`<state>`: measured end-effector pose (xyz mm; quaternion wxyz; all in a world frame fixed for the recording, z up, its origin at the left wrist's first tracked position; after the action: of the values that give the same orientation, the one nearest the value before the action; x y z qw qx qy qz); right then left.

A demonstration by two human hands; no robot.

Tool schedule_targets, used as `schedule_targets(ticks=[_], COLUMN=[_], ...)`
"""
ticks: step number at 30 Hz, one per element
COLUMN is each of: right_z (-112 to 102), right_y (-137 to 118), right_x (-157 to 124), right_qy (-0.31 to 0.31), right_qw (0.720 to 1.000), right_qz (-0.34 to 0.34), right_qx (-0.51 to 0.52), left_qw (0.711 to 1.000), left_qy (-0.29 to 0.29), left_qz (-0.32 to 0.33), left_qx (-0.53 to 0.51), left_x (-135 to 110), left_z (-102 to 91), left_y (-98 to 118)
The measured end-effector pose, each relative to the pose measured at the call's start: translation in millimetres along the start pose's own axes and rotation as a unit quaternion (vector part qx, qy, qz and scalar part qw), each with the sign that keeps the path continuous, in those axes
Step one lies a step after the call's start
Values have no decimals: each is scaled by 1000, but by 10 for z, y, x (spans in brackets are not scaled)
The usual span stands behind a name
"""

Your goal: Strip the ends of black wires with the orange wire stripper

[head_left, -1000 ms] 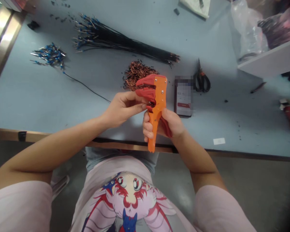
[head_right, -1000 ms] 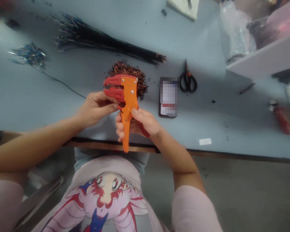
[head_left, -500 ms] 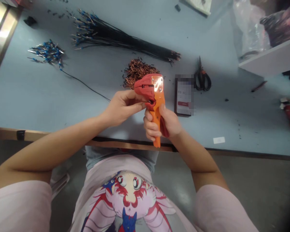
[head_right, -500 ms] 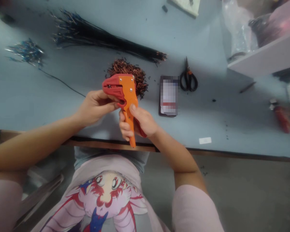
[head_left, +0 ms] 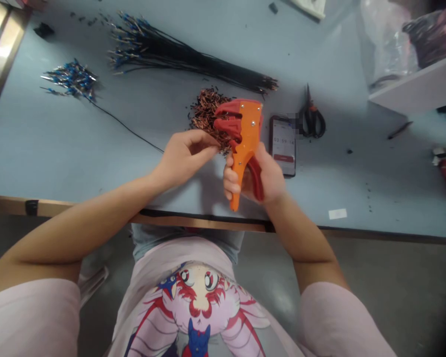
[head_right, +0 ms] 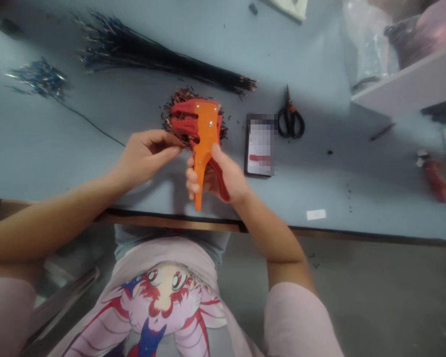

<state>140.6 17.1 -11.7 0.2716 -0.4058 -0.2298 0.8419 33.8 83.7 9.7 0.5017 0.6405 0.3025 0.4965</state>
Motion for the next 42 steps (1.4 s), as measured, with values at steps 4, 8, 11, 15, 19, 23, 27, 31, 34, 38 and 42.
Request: schedule_targets(ticks=[4, 8, 11, 15, 19, 23, 27, 31, 34, 38, 42], right_z=[-118, -244, -305, -280, -215, -186, -166, -117, -99, -89, -78], right_y=[-165, -173, -216, -319, -333, -301, -298, -281, -265, -236, -213], right_x=[-88, -108, -152, -260, -297, -284, -278, -267, -267, -256, -241], right_qy=[64, 115, 146, 181, 174, 159, 151, 128, 123, 119, 109], right_qw=[997, 990, 976, 941, 927, 929, 930, 934, 935, 936, 941], right_qz=[-28, -43, -91, -149, -157, -152, -154, -148, -144, -137, -131], right_qx=[-13, -75, -137, -243, -292, -296, -297, -299, -300, -300, -292], left_qw=[999, 1000, 998, 988, 986, 988, 986, 985, 985, 986, 984], left_qy=[24, 19, 42, 101, 114, 113, 124, 129, 124, 117, 108], left_qz=[-11, -3, 36, 76, 82, 68, 78, 83, 79, 78, 100], left_qx=[44, 18, 33, 93, 93, 80, 79, 80, 88, 92, 100], left_x=[36, 61, 65, 35, 24, 24, 25, 27, 21, 6, -2], left_z=[-119, -116, -159, -284, -317, -314, -324, -330, -328, -322, -301], left_y=[-22, 2, 104, 244, 272, 233, 257, 249, 229, 238, 313])
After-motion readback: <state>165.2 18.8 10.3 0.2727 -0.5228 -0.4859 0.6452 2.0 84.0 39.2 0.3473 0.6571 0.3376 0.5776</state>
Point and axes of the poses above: each hand's wrist, its own x-axis towards the middle knuckle, its own z-axis out of the palm, y = z × x, the point moved 10 cm from there along x, towards the middle knuckle, and after that the axes turned 11 degrees about z, right-handed, at the moved point
